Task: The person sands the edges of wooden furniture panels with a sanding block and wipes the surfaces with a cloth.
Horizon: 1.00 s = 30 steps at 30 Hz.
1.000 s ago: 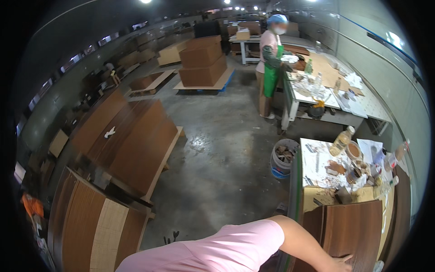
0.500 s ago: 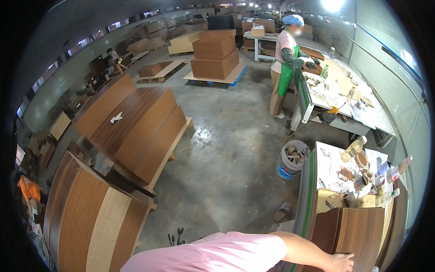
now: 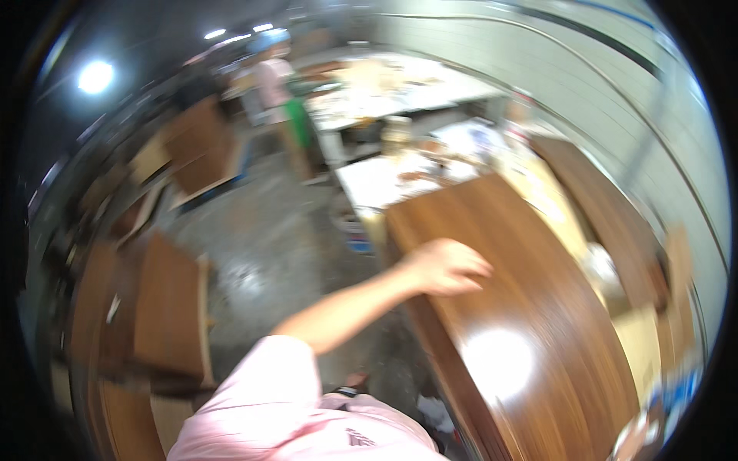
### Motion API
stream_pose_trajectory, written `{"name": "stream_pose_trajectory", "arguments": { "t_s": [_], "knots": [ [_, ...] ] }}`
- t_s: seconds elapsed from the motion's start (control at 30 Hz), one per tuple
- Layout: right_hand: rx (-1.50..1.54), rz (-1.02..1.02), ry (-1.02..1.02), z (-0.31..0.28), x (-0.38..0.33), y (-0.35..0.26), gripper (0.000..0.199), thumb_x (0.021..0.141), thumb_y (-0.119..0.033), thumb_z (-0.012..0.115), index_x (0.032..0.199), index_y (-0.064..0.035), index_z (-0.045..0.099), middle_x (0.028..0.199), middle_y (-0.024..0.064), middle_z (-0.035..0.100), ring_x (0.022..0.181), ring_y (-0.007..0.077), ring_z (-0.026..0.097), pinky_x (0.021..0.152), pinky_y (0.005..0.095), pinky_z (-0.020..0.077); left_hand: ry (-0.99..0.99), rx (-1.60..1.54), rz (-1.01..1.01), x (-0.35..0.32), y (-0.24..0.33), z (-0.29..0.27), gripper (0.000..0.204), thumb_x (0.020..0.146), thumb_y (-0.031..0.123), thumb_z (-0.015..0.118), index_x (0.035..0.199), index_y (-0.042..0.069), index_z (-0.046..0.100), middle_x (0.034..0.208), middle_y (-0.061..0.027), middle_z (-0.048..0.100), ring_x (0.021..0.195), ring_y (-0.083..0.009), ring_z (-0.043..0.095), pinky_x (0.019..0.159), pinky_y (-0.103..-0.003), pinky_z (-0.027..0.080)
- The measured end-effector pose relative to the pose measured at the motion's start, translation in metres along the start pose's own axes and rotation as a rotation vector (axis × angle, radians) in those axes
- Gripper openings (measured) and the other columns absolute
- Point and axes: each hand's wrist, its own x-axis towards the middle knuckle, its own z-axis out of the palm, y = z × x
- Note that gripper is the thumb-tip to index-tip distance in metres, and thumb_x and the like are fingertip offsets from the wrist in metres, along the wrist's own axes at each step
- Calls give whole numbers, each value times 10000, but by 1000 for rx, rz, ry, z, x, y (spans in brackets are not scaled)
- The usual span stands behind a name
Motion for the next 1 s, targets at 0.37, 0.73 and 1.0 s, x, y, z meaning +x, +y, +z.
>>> {"name": "stream_pose_trajectory", "arguments": {
  "t_s": [0.37, 0.73, 1.0],
  "knots": [
    [-222, 613, 131, -68, 7, 42, 397, 835, -413, 623, 983, -66, 746, 1030, 240, 711, 993, 415, 680, 872, 502, 527, 734, -120, -816, -87, 106, 47, 247, 1040, 163, 527, 1179, -14, 631, 1078, -82, 681, 956, -145, 633, 846, -274, 511],
    [114, 616, -199, -64, -3, 21, 674, 815, -603, 535, 1019, 3, 744, 1133, 273, 689, 1174, 393, 625, 988, 438, 460, 586, -598, -1221, -62, 202, 104, 230, 996, 350, 593, 1067, 135, 553, 788, -3, 585, 700, -103, 604, 578, -255, 523],
    [518, 505, -116, -19, -11, 112, 398, 851, -297, 598, 602, 13, 604, 544, 26, 542, 471, 114, 491, 456, 360, 348, 604, -859, -1221, -49, 228, 122, 219, 992, 248, 626, 946, 83, 491, 840, -75, 645, 724, -178, 686, 624, -315, 577]
  ]
}}
